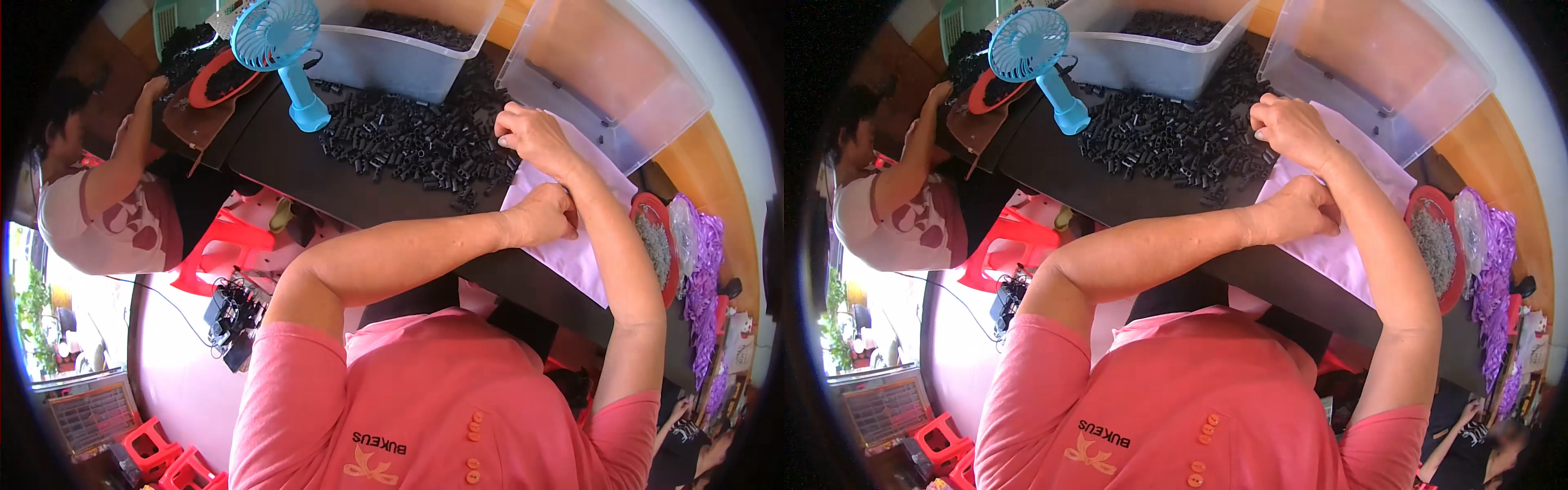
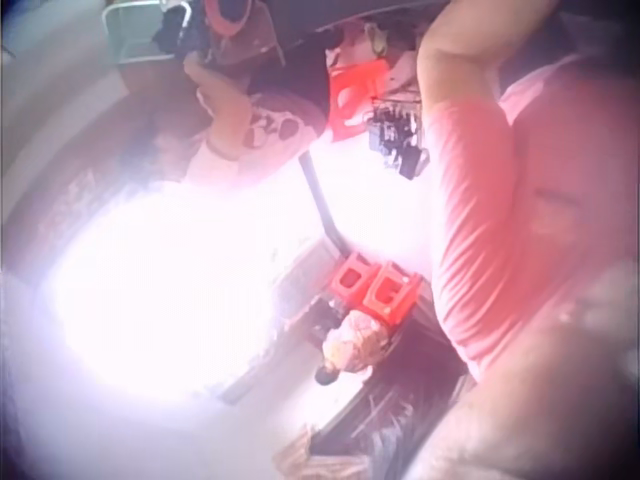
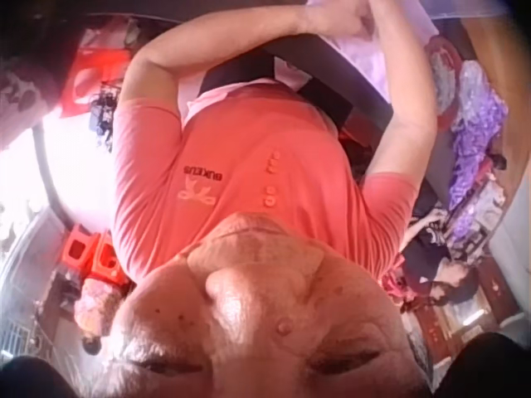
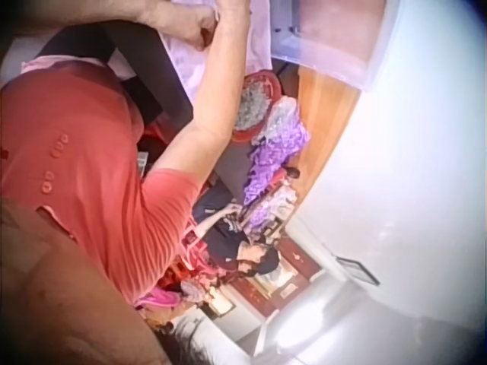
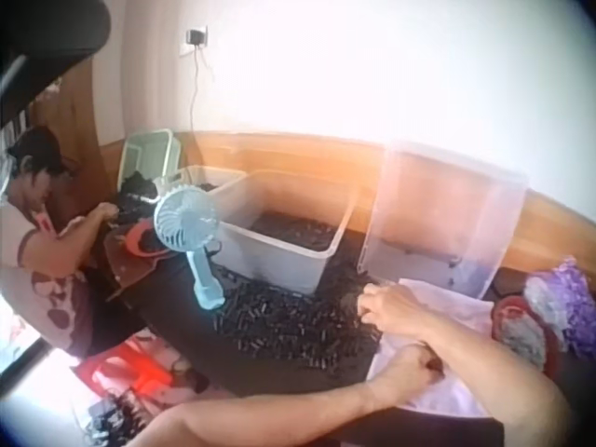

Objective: The person assembles small parts by picking up plastic connectors and metal pins from the table and inserting the pins into the connectors by hand.

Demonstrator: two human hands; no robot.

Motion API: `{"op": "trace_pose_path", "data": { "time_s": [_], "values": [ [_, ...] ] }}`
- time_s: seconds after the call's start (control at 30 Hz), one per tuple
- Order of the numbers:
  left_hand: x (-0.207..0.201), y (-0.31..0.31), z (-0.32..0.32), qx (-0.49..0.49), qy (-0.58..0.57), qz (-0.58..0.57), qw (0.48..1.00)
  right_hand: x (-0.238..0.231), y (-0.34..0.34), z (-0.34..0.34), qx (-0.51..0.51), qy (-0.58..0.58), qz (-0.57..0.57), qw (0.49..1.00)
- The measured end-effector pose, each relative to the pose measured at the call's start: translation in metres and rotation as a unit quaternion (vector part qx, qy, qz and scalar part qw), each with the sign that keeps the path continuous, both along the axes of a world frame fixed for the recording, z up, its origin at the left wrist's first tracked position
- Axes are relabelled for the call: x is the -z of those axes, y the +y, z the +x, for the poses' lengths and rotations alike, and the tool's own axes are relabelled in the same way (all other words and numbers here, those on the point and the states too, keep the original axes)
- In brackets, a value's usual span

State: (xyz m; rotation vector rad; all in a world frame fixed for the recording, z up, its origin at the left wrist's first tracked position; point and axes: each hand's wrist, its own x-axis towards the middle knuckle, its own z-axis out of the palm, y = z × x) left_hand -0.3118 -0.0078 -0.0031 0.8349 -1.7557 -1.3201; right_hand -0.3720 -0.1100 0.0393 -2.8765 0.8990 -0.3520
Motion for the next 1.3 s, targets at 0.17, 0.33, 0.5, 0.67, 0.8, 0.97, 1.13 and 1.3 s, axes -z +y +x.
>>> {"op": "trace_pose_path", "data": {
  "time_s": [0.17, 0.33, 0.5, 0.67, 0.8, 0.97, 1.13, 1.3],
  "values": [
    [-0.012, 0.0, 0.003, -0.012, 0.024, 0.022, 0.999, -0.015, 0.012, -0.054, 0.097, -0.277, 0.152, 0.944],
    [-0.027, -0.002, 0.022, -0.076, 0.137, 0.171, 0.973, -0.017, 0.057, -0.094, 0.169, -0.432, 0.323, 0.825],
    [-0.032, -0.002, 0.019, -0.036, 0.183, 0.241, 0.952, -0.016, 0.094, -0.101, 0.205, -0.49, 0.319, 0.785],
    [-0.028, -0.002, 0.013, -0.04, 0.216, 0.252, 0.942, -0.005, 0.102, -0.098, 0.188, -0.523, 0.295, 0.778],
    [-0.028, -0.004, 0.015, -0.044, 0.221, 0.25, 0.942, -0.001, 0.104, -0.096, 0.187, -0.522, 0.274, 0.786],
    [-0.03, -0.003, 0.017, -0.045, 0.207, 0.24, 0.947, 0.003, 0.105, -0.094, 0.181, -0.509, 0.271, 0.797],
    [-0.03, -0.004, 0.018, -0.033, 0.198, 0.24, 0.95, 0.003, 0.101, -0.099, 0.158, -0.472, 0.248, 0.831],
    [-0.03, -0.003, 0.017, -0.023, 0.181, 0.243, 0.953, 0.004, 0.104, -0.102, 0.159, -0.448, 0.165, 0.864]
  ]
}}
